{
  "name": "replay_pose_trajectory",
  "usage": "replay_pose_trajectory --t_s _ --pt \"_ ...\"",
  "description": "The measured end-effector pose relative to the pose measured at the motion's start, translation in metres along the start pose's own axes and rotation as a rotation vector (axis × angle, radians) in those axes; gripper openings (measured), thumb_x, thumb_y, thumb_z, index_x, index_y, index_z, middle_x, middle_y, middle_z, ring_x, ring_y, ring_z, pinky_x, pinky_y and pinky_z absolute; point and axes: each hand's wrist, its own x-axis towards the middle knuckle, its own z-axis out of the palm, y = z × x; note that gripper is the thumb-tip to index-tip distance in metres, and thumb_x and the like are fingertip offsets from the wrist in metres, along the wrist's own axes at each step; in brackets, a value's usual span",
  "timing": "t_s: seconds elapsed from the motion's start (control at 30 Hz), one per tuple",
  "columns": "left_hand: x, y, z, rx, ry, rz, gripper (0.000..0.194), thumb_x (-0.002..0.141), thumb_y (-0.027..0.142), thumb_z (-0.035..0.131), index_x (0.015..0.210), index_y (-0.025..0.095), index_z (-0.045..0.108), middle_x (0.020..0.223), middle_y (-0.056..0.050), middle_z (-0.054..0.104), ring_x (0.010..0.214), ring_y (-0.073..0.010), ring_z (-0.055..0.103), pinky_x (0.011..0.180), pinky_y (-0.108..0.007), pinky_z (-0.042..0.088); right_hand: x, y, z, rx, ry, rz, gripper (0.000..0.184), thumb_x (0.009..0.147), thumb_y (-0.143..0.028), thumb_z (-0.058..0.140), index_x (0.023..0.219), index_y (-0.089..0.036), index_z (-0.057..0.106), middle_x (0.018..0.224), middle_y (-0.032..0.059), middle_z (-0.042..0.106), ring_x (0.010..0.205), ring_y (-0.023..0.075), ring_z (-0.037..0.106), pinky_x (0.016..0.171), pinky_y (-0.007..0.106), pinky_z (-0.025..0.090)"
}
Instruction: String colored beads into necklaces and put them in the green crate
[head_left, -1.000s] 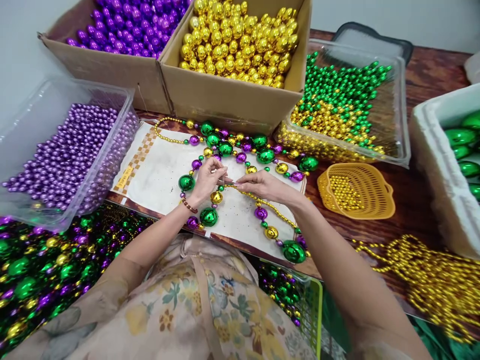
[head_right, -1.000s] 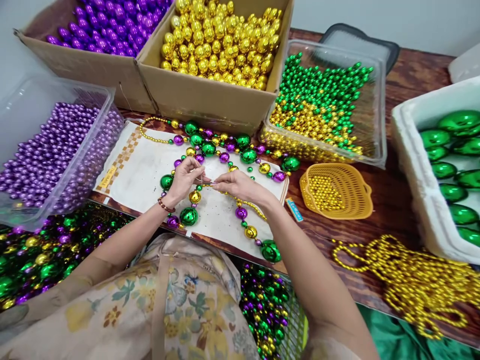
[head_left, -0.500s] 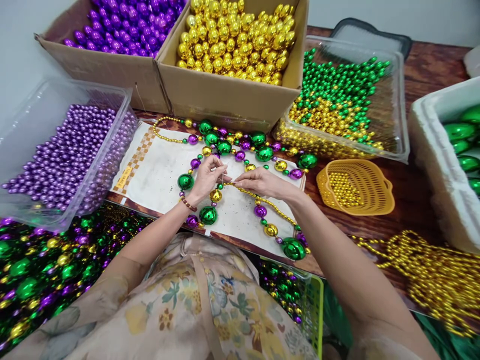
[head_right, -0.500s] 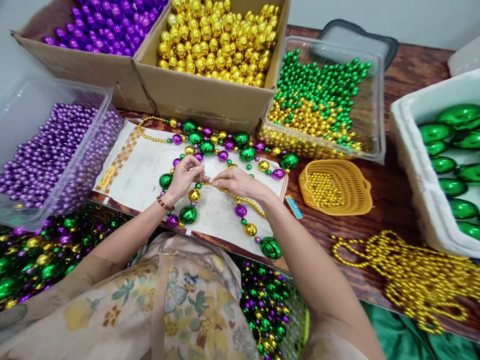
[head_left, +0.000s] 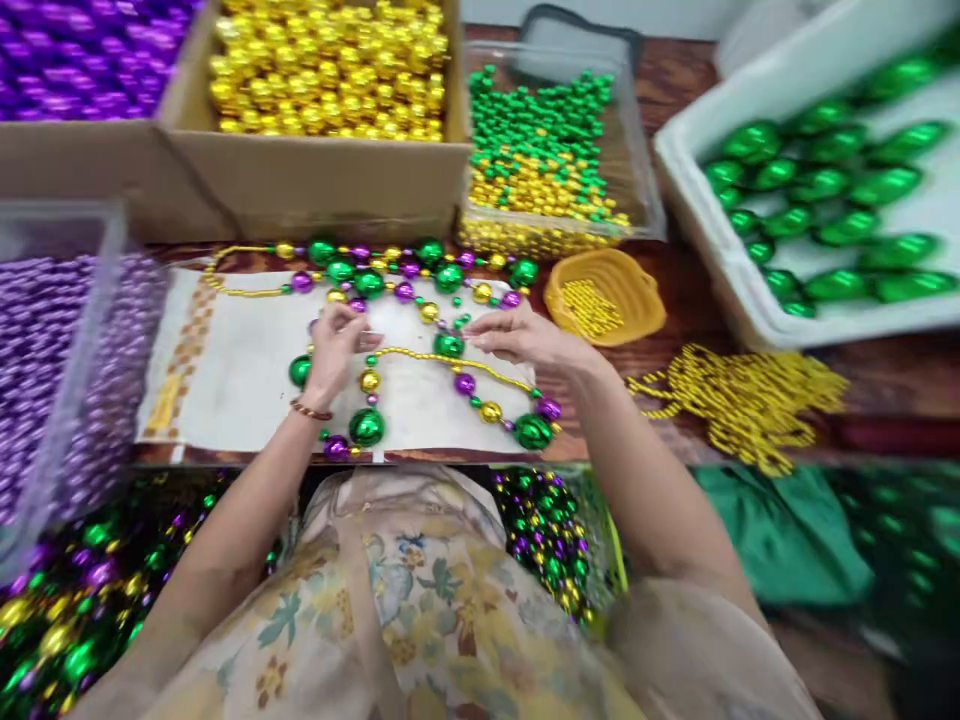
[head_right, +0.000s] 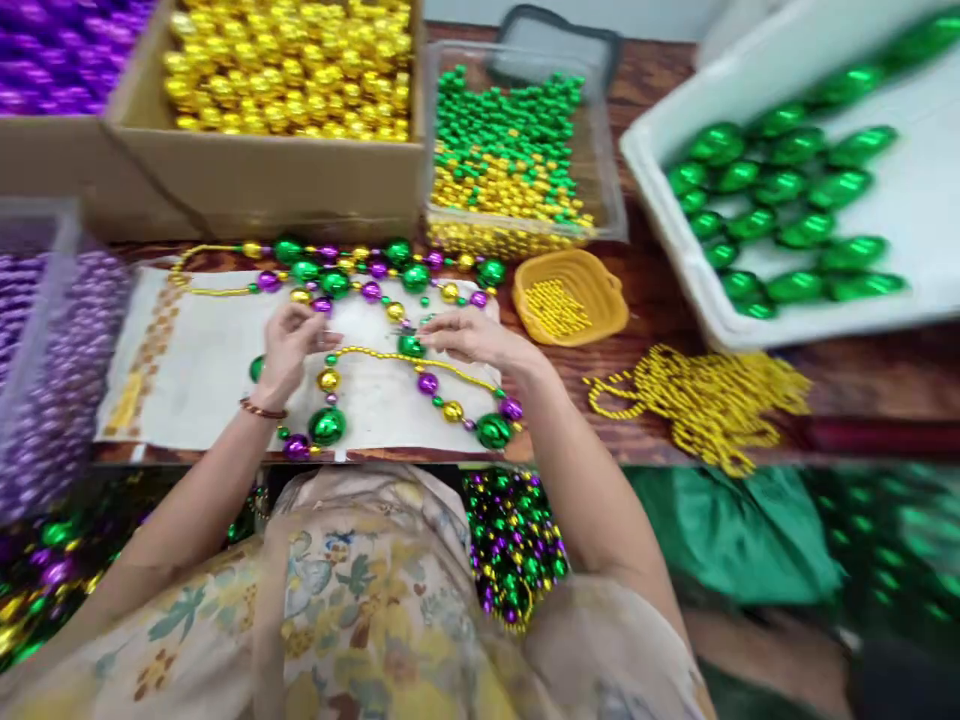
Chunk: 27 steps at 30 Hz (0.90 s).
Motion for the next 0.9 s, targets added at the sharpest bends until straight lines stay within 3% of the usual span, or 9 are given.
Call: replay_pose_trajectory --t_s 0.13,0.23,0.37,0.43,0.5,0.6,0.67,0.8,0.9 --pt "0.005 0.011 -0.009 0.059 0.046 0.045 0.03 0.068 0.029 0.077 0.08 0.021 0.05 0.064 0.01 0.063 0.057 -0.0111 0.069 0.061 -0.027 0.062 -0.109 0.073 -0.045 0.022 0.467 0.165 0.051 0.078 -0.053 0.075 0.11 -0.014 0.073 0.069 0.0 0.062 0.053 0.0097 0.046 0.048 0.025 0.033" --pt "-0.006 0.028 0.001 0.105 0.081 0.156 0.025 0.063 0.019 0.075 0.073 0.021 0.052 0.058 0.011 0.062 0.057 -0.0121 0.066 0.062 -0.03 0.06 -0.166 0.12 -0.041 -0.146 0.738 0.282 0.049 0.084 -0.054 0.068 0.104 -0.01 0.074 0.07 0.0037 0.066 0.062 0.0156 0.056 0.059 0.028 0.042" --pt "-0.051 0.046 0.042 0.184 -0.095 0.299 0.018 0.066 0.02 0.077 0.07 0.025 0.06 0.058 0.009 0.06 0.059 -0.0158 0.063 0.065 -0.035 0.058 -0.17 0.154 -0.012 -0.402 0.895 0.361 0.033 0.095 -0.036 0.059 0.111 -0.011 0.073 0.108 0.0129 0.071 0.097 0.0237 0.061 0.086 0.034 0.045" --pt "-0.08 0.044 0.069 0.248 -0.277 0.223 0.018 0.067 0.025 0.08 0.072 0.026 0.062 0.062 0.007 0.062 0.059 -0.0179 0.063 0.06 -0.035 0.056 -0.159 0.163 -0.002 -0.43 0.962 0.397 0.033 0.097 -0.031 0.056 0.12 -0.012 0.07 0.124 0.017 0.065 0.11 0.028 0.057 0.095 0.039 0.041" --pt "-0.11 0.029 0.096 0.338 -0.569 0.022 0.018 0.071 0.03 0.079 0.077 0.025 0.063 0.066 0.005 0.066 0.058 -0.0181 0.065 0.058 -0.034 0.056 -0.15 0.169 0.003 -0.539 0.999 0.409 0.035 0.098 -0.03 0.055 0.126 -0.013 0.066 0.129 0.0187 0.061 0.118 0.0314 0.051 0.1 0.043 0.037" --pt "-0.15 -0.013 0.129 0.463 -1.034 -0.29 0.023 0.077 0.037 0.075 0.075 0.021 0.059 0.062 0.003 0.064 0.054 -0.0153 0.064 0.055 -0.028 0.053 -0.151 0.169 0.009 -0.676 1.024 0.403 0.036 0.099 -0.029 0.053 0.13 -0.014 0.063 0.132 0.0186 0.059 0.121 0.0349 0.047 0.102 0.049 0.036" --pt "-0.173 -0.048 0.144 0.488 -1.232 -0.419 0.024 0.078 0.036 0.072 0.075 0.019 0.056 0.062 0.004 0.061 0.053 -0.0124 0.062 0.053 -0.023 0.049 -0.157 0.167 0.019 -0.681 1.079 0.355 0.035 0.101 -0.027 0.049 0.131 -0.015 0.062 0.135 0.0171 0.058 0.123 0.0349 0.046 0.102 0.049 0.036" --pt "-0.202 -0.116 0.158 0.624 -1.385 -0.67 0.024 0.074 0.03 0.073 0.08 0.02 0.052 0.059 0.005 0.059 0.044 -0.0104 0.055 0.045 -0.021 0.045 -0.172 0.168 0.062 -0.559 1.222 0.13 0.037 0.105 -0.024 0.036 0.127 -0.019 0.065 0.129 0.0129 0.064 0.122 0.0283 0.05 0.105 0.046 0.039" --pt "-0.205 -0.153 0.169 0.715 -1.287 -0.808 0.028 0.07 0.027 0.077 0.077 0.019 0.051 0.056 0.004 0.058 0.04 -0.0114 0.053 0.039 -0.02 0.042 -0.184 0.181 0.108 -0.425 1.285 -0.026 0.036 0.105 -0.025 0.036 0.116 -0.021 0.071 0.116 0.0123 0.069 0.115 0.0259 0.058 0.101 0.044 0.045"
